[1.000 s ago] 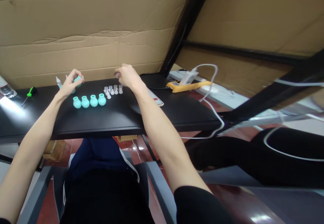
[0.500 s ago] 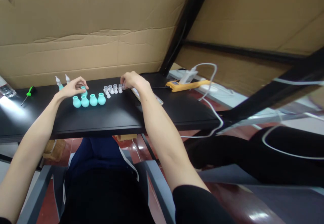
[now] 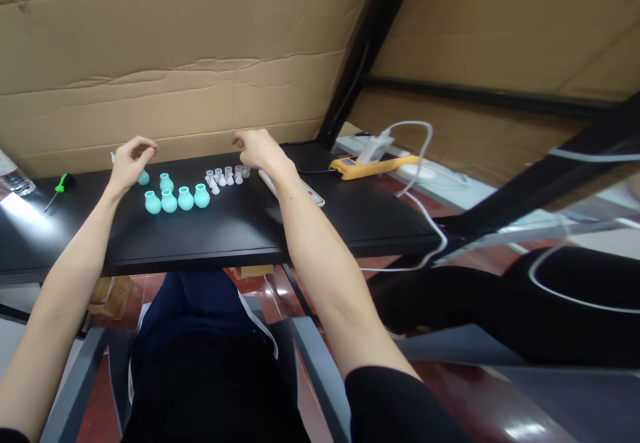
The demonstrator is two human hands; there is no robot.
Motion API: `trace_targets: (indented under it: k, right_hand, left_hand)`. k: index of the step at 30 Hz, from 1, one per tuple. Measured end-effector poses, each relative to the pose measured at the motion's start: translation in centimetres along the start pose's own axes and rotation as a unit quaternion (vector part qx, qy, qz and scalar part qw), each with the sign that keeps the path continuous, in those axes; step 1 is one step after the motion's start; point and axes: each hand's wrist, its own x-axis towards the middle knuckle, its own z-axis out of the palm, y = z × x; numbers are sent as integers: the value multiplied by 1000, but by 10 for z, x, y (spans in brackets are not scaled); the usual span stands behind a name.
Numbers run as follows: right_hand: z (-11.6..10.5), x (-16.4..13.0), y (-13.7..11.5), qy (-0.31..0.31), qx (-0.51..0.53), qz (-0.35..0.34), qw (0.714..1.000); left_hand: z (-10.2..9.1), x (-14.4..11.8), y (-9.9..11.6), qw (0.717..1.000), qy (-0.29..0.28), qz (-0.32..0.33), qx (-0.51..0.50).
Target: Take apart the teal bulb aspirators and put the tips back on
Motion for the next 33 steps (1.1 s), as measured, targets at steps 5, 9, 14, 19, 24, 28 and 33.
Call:
trace_targets:
  k: [5,9,14,19,24,28,33]
  right_hand:
    - [0,0,-3,20,16,-18,1000]
    - [0,-2,-9,30,11,-10,999]
    - [-4,-5,-15,33,13,-14,999]
    - [-7,-5,-14,55,28,-22,998]
    - [-7,-4,-14,66,43,-42,996]
    - [-10,-7,-23,102,86,-82,988]
    - [-12,-19,-50,109,171,-146,968]
  left_hand:
    - [-10,-2,-22,970,111,-28,214]
    - [-8,-8,-33,967,9,-59,248]
    - [1,-6,-29,976,-30,-31,213]
    - [9,-4,-32,974,-56,-66,210]
    - [14,-9,-41,983,-45,-71,165]
    - [14,-9,-35,990,1,7,139]
    - [8,-7,-1,987,32,77,134]
